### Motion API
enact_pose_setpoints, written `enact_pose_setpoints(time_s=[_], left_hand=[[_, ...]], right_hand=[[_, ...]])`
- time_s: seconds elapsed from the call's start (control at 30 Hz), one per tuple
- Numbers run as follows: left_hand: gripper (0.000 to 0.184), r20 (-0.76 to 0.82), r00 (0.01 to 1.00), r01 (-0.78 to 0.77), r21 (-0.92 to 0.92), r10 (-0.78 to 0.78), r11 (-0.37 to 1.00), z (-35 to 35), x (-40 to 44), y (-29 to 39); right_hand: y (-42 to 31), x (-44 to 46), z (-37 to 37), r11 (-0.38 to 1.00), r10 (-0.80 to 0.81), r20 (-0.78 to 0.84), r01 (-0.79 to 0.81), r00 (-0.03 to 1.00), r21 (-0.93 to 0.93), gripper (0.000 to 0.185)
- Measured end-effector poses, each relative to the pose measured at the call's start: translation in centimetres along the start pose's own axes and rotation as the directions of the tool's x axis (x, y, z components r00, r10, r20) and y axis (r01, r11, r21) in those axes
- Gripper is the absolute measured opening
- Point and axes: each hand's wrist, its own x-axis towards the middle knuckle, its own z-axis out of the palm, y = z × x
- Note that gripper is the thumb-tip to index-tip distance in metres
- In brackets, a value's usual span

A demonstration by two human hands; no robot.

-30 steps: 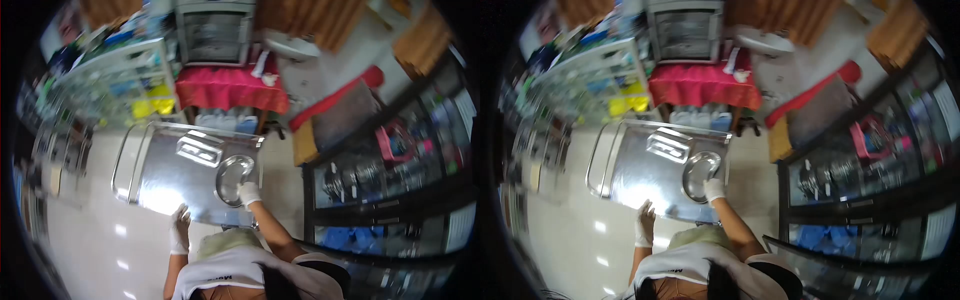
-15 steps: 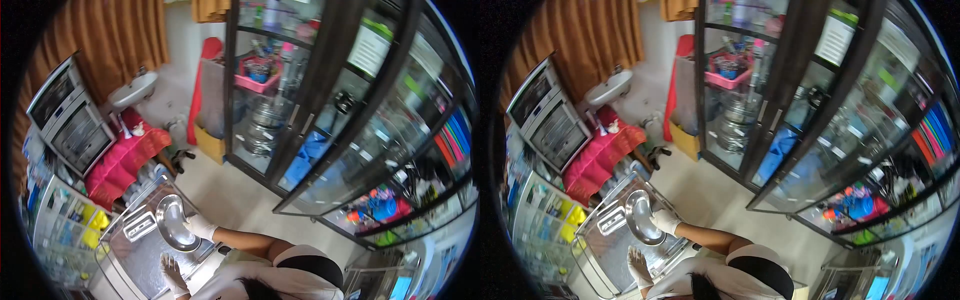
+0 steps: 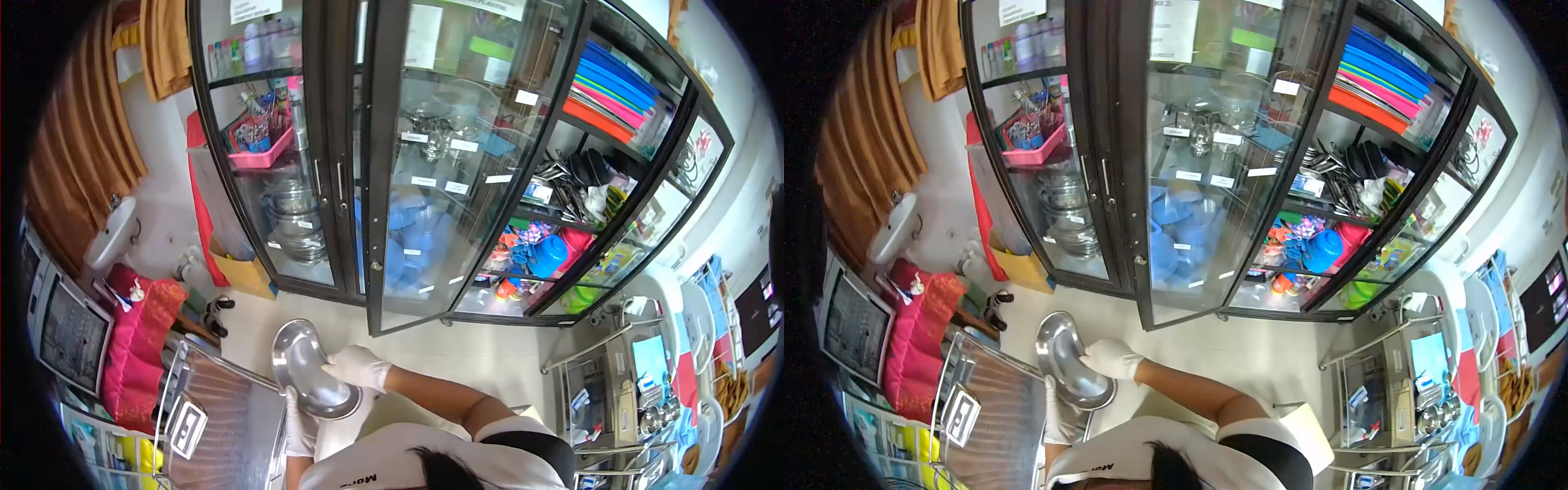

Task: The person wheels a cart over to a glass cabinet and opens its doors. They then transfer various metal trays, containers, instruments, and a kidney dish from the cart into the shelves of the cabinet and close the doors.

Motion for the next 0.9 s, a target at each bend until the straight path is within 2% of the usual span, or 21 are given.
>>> enact_pose_setpoints(time_s=[0.03,0.17,0.33,0.5,0.6,0.67,0.7,0.73,0.77,0.83,0.9], left_hand=[[0.060,0.005,1.000,-0.010,0.016,0.010,1.000,0.1,1.4,-0.5],[0.057,-0.101,0.989,0.116,0.100,-0.106,0.988,-0.3,7.0,-3.4],[0.055,-0.107,0.993,-0.018,0.257,0.047,0.966,7.4,8.5,-3.1],[0.056,-0.197,0.979,0.003,0.304,0.060,0.953,6.8,11.4,-3.8],[0.061,-0.279,0.958,0.014,0.294,0.072,0.956,7.5,11.8,-3.3],[0.066,-0.209,0.964,-0.071,0.405,0.167,0.912,5.1,12.0,-3.6],[0.063,-0.249,0.962,-0.005,0.392,0.111,0.920,5.3,11.3,-2.9],[0.060,-0.292,0.955,0.052,0.363,0.060,0.930,6.0,11.0,-1.8],[0.062,-0.286,0.955,0.011,0.307,0.081,0.952,8.2,9.4,-0.4],[0.063,-0.413,0.906,0.063,0.343,0.090,0.937,9.2,7.9,1.8],[0.064,-0.412,0.850,-0.167,0.382,0.329,0.909,5.1,9.4,-0.2]], right_hand=[[1.2,-0.2,-0.4,1.000,0.006,-0.039,-0.006,0.999,-0.001,0.041],[5.8,-0.3,-1.9,0.999,0.015,-0.129,-0.009,0.992,0.045,0.042],[10.0,0.3,-4.6,0.990,0.014,-0.221,0.017,0.975,0.138,0.043],[10.0,0.9,-8.6,0.978,0.067,-0.107,-0.044,0.992,0.205,0.045],[9.1,1.7,-10.2,0.981,0.111,-0.039,-0.104,0.993,0.164,0.049],[8.7,1.9,-10.7,0.944,0.120,-0.083,-0.088,0.989,0.318,0.051],[8.8,2.5,-10.9,0.905,0.174,0.007,-0.163,0.985,0.394,0.049],[7.2,2.2,-11.4,0.895,0.250,-0.063,-0.206,0.966,0.396,0.040],[7.9,3.1,-10.8,0.925,0.172,0.022,-0.169,0.985,0.340,0.040],[10.2,5.7,-9.1,0.773,0.189,0.038,-0.173,0.981,0.611,0.025],[7.2,6.9,-9.7,0.767,0.143,0.095,-0.171,0.985,0.618,0.030]])
